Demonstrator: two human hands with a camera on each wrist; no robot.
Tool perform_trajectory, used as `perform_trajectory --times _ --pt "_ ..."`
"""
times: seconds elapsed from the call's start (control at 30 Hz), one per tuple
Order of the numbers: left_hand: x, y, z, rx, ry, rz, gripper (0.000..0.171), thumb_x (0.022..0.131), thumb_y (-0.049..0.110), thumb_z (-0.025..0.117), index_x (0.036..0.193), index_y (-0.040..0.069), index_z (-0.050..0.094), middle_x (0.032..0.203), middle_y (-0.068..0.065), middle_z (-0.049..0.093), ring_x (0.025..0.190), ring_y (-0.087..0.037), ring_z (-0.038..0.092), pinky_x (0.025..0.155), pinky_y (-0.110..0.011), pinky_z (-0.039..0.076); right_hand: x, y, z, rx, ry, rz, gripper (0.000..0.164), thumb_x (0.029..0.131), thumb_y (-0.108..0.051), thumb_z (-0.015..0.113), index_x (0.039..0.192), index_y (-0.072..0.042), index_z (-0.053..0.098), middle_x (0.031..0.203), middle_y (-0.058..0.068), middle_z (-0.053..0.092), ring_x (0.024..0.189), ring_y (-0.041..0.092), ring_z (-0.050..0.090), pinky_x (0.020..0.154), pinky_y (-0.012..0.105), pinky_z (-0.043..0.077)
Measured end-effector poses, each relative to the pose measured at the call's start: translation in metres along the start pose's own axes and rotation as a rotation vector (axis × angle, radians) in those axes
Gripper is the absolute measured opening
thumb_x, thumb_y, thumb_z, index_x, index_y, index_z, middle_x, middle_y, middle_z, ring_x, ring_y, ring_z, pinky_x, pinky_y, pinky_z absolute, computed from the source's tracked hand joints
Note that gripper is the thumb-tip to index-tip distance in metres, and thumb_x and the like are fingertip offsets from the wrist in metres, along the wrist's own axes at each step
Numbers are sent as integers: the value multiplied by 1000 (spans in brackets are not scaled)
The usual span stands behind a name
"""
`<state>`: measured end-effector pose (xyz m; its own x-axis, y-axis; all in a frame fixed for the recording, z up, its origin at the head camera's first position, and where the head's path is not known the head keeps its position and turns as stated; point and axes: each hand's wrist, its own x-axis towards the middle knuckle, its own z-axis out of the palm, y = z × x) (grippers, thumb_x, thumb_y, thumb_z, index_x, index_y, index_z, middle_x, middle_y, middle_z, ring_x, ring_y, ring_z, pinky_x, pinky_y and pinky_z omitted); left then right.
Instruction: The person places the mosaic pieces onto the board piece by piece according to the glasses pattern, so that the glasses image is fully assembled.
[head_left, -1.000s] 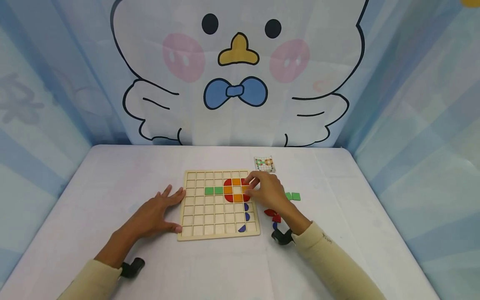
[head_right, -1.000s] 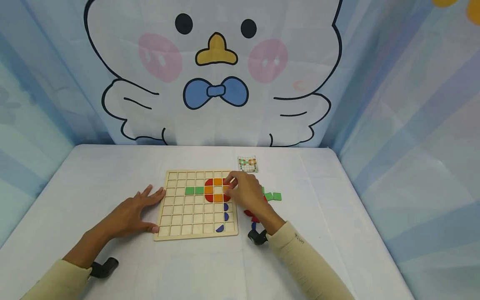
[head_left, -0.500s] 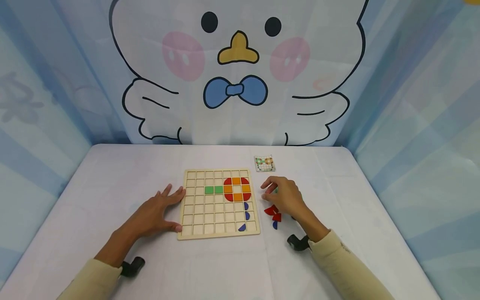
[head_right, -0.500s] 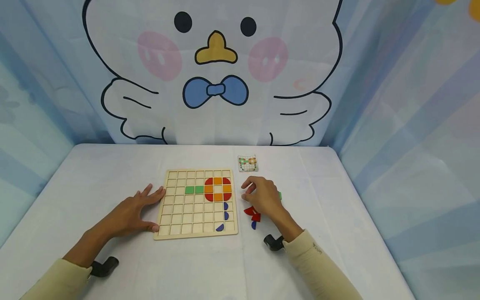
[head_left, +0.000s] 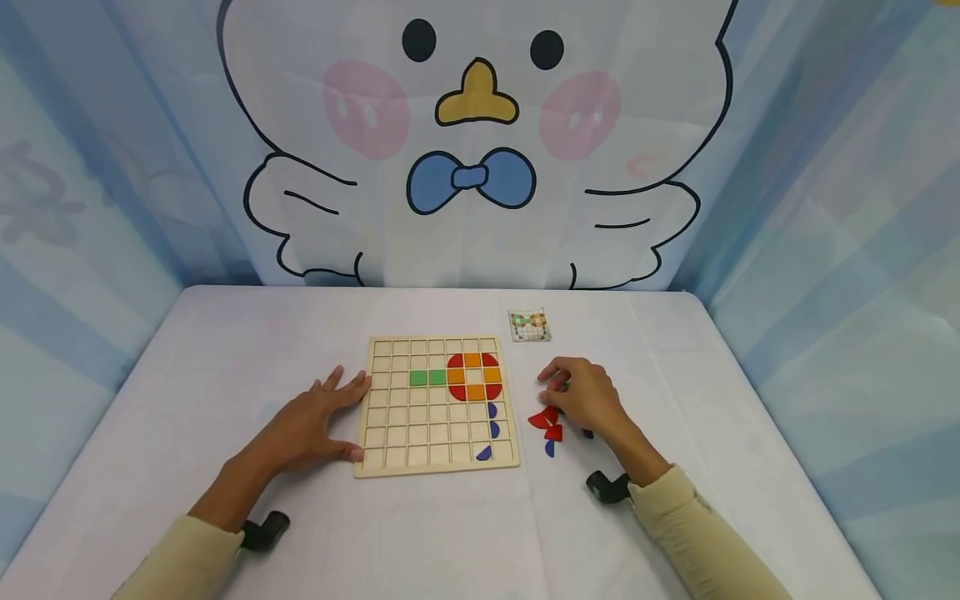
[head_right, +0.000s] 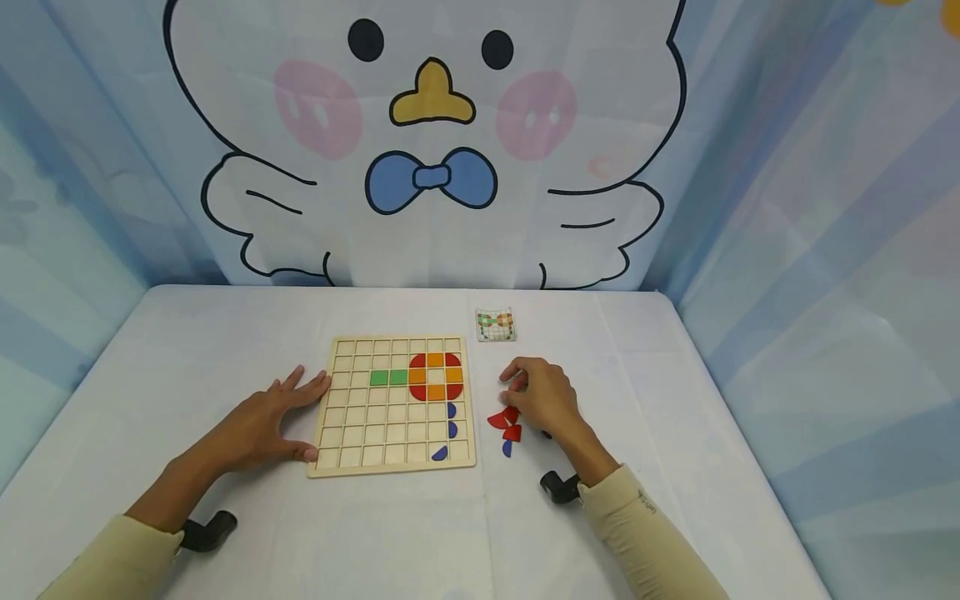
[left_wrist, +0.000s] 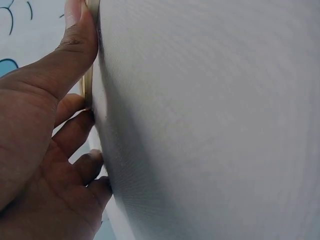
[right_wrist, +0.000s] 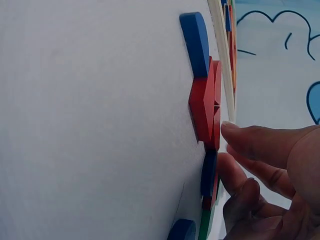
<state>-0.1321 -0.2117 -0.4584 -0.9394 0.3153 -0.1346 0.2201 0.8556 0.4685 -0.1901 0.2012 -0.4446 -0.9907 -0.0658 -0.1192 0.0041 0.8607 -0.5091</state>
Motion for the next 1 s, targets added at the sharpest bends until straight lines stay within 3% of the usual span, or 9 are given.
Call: perform_trajectory --times 0.4,0.73,1.0 --pt "-2 -1 -1 -13 16 15 115 71 50 95 165 14 38 171 -27 30 149 -69 29 117 -76 35 -1 12 -9 -16 -21 17 19 91 -24 86 107 -20 77 89 2 70 86 21 61 69 31 48" --pt "0 -1 0 -11 16 14 115 71 50 95 165 16 38 171 -27 29 148 -70 29 116 -76 36 -3 21 -18 -12 -101 -61 26 86 -22 91 107 -18 77 96 3 69 95 21 61 85 36 54" --pt "-1 0 0 -7 12 16 115 71 49 95 165 16 38 171 -27 30 148 -70 29 116 -76 36 -4 26 -15 -8 -101 -49 17 87 -25 90 95 -19 76 88 2 65 90 19 59 79 30 51"
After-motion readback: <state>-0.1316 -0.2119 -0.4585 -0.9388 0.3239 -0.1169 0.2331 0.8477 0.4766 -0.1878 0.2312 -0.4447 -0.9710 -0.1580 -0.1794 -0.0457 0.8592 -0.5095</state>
